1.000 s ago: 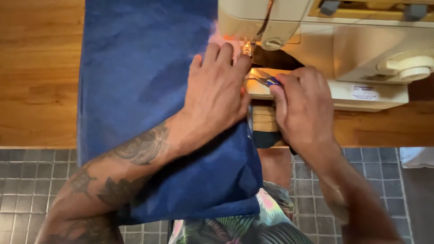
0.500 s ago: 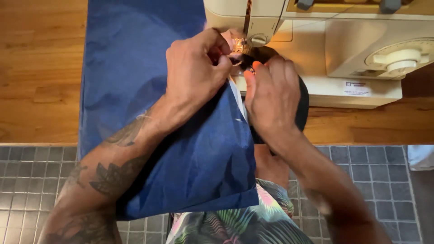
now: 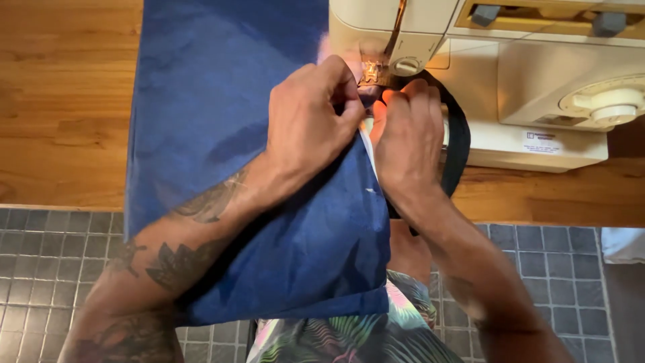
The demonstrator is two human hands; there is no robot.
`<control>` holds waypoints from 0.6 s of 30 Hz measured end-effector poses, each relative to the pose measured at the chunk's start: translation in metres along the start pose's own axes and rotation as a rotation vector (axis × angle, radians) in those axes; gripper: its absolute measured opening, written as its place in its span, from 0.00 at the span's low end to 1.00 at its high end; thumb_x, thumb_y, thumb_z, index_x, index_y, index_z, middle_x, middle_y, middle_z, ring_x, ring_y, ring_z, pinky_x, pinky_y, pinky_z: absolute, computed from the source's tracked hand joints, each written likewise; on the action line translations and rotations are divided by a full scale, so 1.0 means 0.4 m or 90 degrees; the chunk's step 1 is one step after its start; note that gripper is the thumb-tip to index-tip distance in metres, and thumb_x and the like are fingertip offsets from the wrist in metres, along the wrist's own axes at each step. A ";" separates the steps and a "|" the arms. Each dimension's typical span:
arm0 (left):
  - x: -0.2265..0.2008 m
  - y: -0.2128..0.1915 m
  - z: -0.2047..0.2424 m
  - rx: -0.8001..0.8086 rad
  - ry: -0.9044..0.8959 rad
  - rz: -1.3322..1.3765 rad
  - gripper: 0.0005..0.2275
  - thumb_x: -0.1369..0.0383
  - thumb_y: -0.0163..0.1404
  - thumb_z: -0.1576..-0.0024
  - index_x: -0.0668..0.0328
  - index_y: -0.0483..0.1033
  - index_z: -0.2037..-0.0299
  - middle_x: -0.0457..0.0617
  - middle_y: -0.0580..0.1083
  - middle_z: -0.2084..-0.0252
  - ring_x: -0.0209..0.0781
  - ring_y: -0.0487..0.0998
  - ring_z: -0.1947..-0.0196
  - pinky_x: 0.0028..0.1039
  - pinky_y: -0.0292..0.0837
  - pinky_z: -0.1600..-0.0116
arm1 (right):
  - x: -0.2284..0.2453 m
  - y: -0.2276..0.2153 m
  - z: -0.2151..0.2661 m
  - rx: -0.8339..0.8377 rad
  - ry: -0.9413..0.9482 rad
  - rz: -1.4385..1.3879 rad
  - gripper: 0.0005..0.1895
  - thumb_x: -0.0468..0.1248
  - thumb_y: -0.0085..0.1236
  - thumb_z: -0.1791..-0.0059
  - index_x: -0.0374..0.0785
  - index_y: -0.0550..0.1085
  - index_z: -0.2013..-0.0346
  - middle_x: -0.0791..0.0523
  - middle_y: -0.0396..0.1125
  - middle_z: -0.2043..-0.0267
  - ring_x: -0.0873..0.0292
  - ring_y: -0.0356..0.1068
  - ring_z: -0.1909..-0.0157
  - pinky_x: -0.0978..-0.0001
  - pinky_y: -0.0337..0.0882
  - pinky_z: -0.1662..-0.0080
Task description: Sewing a black strap onto a blue fabric bag using a sewing machine
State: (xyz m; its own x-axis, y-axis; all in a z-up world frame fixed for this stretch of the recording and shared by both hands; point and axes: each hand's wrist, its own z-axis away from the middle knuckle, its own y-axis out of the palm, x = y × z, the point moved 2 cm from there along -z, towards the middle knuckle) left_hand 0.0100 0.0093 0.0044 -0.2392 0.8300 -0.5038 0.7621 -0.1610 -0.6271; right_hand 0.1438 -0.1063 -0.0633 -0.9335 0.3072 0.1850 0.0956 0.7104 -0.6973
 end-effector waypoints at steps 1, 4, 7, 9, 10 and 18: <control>0.002 -0.002 0.003 -0.001 0.002 0.002 0.06 0.71 0.58 0.45 0.47 0.74 0.65 0.42 0.76 0.71 0.48 0.77 0.69 0.43 0.69 0.65 | -0.002 -0.006 0.002 0.005 -0.009 -0.019 0.10 0.32 0.75 0.44 0.30 0.80 0.55 0.42 0.67 0.49 0.33 0.68 0.48 0.37 0.69 0.49; 0.009 -0.013 0.001 -0.009 0.001 0.027 0.06 0.72 0.57 0.45 0.48 0.74 0.64 0.43 0.76 0.71 0.48 0.77 0.69 0.42 0.69 0.64 | -0.006 -0.023 0.008 0.027 -0.008 -0.038 0.10 0.34 0.74 0.42 0.29 0.82 0.51 0.41 0.69 0.49 0.33 0.68 0.48 0.39 0.71 0.46; 0.010 -0.018 -0.004 -0.014 -0.019 0.070 0.07 0.73 0.56 0.46 0.46 0.74 0.64 0.39 0.77 0.71 0.42 0.77 0.71 0.37 0.70 0.62 | -0.013 -0.023 0.003 0.039 -0.001 -0.050 0.10 0.32 0.74 0.44 0.29 0.82 0.52 0.42 0.69 0.49 0.33 0.68 0.47 0.40 0.71 0.45; 0.008 -0.023 -0.013 -0.018 -0.035 0.086 0.07 0.72 0.57 0.47 0.45 0.74 0.64 0.35 0.79 0.70 0.37 0.77 0.72 0.35 0.70 0.61 | -0.019 -0.023 -0.007 0.029 -0.010 -0.065 0.09 0.29 0.74 0.45 0.29 0.79 0.55 0.42 0.68 0.50 0.33 0.68 0.47 0.40 0.71 0.46; 0.010 -0.025 -0.016 -0.016 -0.071 0.114 0.07 0.73 0.57 0.48 0.46 0.72 0.66 0.34 0.76 0.72 0.33 0.74 0.72 0.31 0.70 0.61 | -0.021 -0.026 -0.009 0.029 -0.020 -0.068 0.09 0.28 0.73 0.45 0.28 0.79 0.56 0.42 0.68 0.50 0.34 0.67 0.47 0.40 0.71 0.47; 0.099 0.009 -0.046 -0.006 -0.248 0.221 0.22 0.73 0.64 0.51 0.45 0.55 0.73 0.33 0.64 0.75 0.27 0.61 0.71 0.24 0.59 0.64 | -0.049 -0.076 -0.005 0.076 -0.037 -0.062 0.10 0.31 0.74 0.41 0.25 0.83 0.52 0.43 0.69 0.49 0.38 0.66 0.45 0.44 0.70 0.49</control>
State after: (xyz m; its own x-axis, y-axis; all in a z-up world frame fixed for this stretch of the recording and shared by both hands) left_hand 0.0141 0.0514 -0.0069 -0.1762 0.4682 -0.8659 0.8417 -0.3845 -0.3792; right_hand 0.1598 -0.1324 -0.0442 -0.9552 0.2012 0.2172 -0.0343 0.6535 -0.7562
